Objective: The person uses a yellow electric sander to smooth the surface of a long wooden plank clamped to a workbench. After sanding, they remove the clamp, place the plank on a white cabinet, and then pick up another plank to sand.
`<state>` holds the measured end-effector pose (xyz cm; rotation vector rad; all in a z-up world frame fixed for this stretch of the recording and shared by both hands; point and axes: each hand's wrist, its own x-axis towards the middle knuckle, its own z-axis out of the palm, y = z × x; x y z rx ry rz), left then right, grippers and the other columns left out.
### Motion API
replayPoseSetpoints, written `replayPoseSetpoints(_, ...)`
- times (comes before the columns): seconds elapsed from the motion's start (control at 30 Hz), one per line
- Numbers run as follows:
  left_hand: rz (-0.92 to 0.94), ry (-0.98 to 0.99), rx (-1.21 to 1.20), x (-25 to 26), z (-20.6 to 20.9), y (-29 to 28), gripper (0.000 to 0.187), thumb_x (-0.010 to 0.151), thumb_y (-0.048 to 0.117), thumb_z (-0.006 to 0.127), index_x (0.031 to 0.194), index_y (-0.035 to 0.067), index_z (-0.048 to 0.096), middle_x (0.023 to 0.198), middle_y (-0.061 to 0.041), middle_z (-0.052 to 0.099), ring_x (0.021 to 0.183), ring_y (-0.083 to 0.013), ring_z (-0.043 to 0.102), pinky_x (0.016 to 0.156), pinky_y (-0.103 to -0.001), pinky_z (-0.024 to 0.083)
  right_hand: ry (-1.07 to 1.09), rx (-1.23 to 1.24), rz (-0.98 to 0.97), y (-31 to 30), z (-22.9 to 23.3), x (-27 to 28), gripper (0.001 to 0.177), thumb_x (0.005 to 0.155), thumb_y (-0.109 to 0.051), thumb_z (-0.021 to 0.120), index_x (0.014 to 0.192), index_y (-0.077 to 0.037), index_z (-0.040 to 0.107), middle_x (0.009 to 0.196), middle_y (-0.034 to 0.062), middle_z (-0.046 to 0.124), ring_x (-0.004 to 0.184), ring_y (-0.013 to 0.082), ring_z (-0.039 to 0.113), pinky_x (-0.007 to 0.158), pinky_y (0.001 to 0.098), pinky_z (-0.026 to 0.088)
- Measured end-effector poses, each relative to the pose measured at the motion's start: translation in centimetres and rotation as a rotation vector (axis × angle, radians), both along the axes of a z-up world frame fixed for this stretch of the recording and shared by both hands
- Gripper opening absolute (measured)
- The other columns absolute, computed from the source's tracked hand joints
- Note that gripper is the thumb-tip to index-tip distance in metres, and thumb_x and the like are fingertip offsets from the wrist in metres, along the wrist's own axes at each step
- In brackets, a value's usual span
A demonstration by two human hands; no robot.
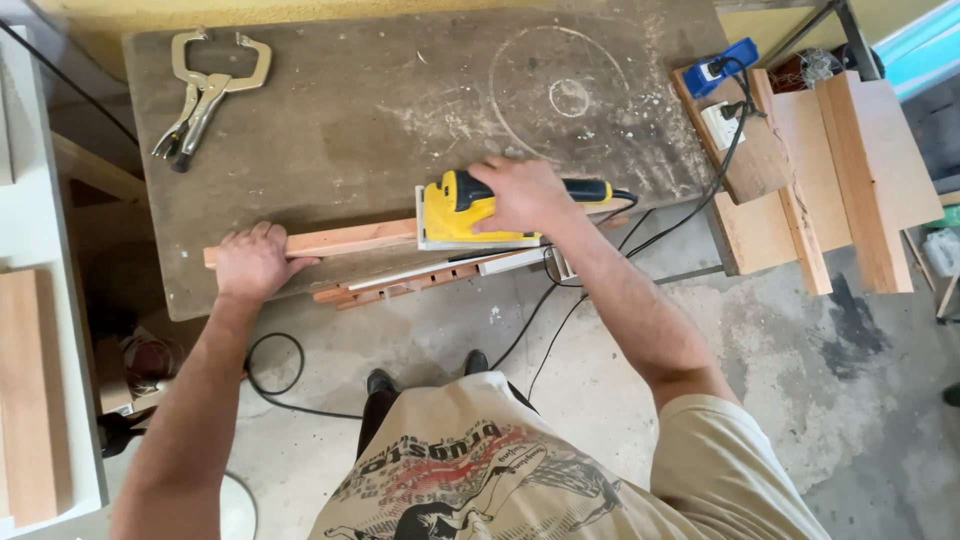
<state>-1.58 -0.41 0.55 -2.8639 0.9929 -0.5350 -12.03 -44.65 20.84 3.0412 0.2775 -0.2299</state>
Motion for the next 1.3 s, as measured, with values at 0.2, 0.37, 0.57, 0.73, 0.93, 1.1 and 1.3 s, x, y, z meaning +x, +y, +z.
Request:
replayPoseSetpoints(0.2, -0.029, 0.004, -0.027, 0.0, -0.1, 0.1, 0.065, 0.069, 0.081, 0.064, 0.088, 0.019, 0.062, 0.086, 0.001, 0.062, 0.080, -0.0226, 0.073, 0.077, -0.039, 0.053, 0.072, 0.078, 0.041, 10.1, 3.2, 2.2, 0.086, 0.068, -0.067, 0.083, 0.140, -0.031, 0.055, 0.122, 0.0027, 0.066, 0.108, 0.0302, 0.072, 0.086, 0.0501, 0.059)
replayPoseSetpoints(0.37, -0.038, -0.060, 0.007, -0.3, 1.2, 0.5, 0.064, 0.072, 0.083, 0.062, 0.086, 0.020, 0.061, 0.083, 0.002, 0.062, 0.077, -0.0194, 0.072, 0.075, -0.036, 0.053, 0.135, 0.124, 0.029, 13.7, 3.0, 3.8, 0.088, 0.072, -0.061, 0.085, 0.148, -0.035, 0.048, 0.134, 0.0086, 0.064, 0.115, 0.0342, 0.069, 0.091, 0.0519, 0.056)
replayPoseSetpoints(0.57, -0.028, -0.097, -0.005, -0.6, 1.0, 1.3, 0.065, 0.074, 0.085, 0.059, 0.084, 0.021, 0.060, 0.081, 0.002, 0.062, 0.074, -0.0198, 0.073, 0.075, -0.035, 0.053, 0.147, 0.116, -0.003, 7.2, 3.4, 2.2, 0.090, 0.069, -0.058, 0.088, 0.147, -0.034, 0.049, 0.134, 0.0097, 0.064, 0.117, 0.0375, 0.068, 0.093, 0.0554, 0.055)
replayPoseSetpoints(0.73, -0.056, -0.155, -0.063, -0.5, 0.9, 1.2, 0.067, 0.074, 0.086, 0.062, 0.082, 0.020, 0.059, 0.081, 0.001, 0.061, 0.073, -0.0228, 0.072, 0.075, -0.036, 0.054, 0.115, 0.076, -0.057, -0.5, 7.1, -1.3, 0.088, 0.068, -0.062, 0.086, 0.144, -0.031, 0.053, 0.127, 0.0086, 0.067, 0.116, 0.0364, 0.068, 0.095, 0.0541, 0.054)
replayPoseSetpoints(0.93, 0.023, -0.023, 0.118, -0.8, 1.7, 0.8, 0.078, 0.075, 0.097, 0.050, 0.078, 0.020, 0.058, 0.081, 0.003, 0.065, 0.070, -0.0190, 0.067, 0.065, -0.032, 0.051, 0.275, 0.056, -0.230, -11.8, 7.4, -5.2, 0.088, 0.076, -0.054, 0.083, 0.148, -0.019, 0.049, 0.134, 0.0050, 0.064, 0.115, 0.0251, 0.065, 0.092, 0.0458, 0.058)
replayPoseSetpoints(1.1, 0.045, -0.054, 0.159, -0.7, 1.5, 0.8, 0.076, 0.076, 0.097, 0.051, 0.075, 0.022, 0.056, 0.079, 0.006, 0.063, 0.070, -0.0160, 0.065, 0.065, -0.030, 0.050, 0.226, 0.018, -0.317, -20.5, 6.4, -8.0, 0.087, 0.073, -0.060, 0.082, 0.145, -0.021, 0.053, 0.127, 0.0022, 0.068, 0.108, 0.0227, 0.068, 0.090, 0.0411, 0.057)
replayPoseSetpoints(1.3, 0.070, 0.039, 0.215, -0.4, 1.7, 0.2, 0.074, 0.080, 0.093, 0.049, 0.081, 0.020, 0.060, 0.084, 0.004, 0.067, 0.071, -0.0189, 0.067, 0.069, -0.033, 0.051, 0.151, 0.078, -0.384, -23.5, 5.6, -9.0, 0.083, 0.073, -0.056, 0.083, 0.145, -0.025, 0.056, 0.122, -0.0031, 0.070, 0.105, 0.0222, 0.070, 0.095, 0.0440, 0.054)
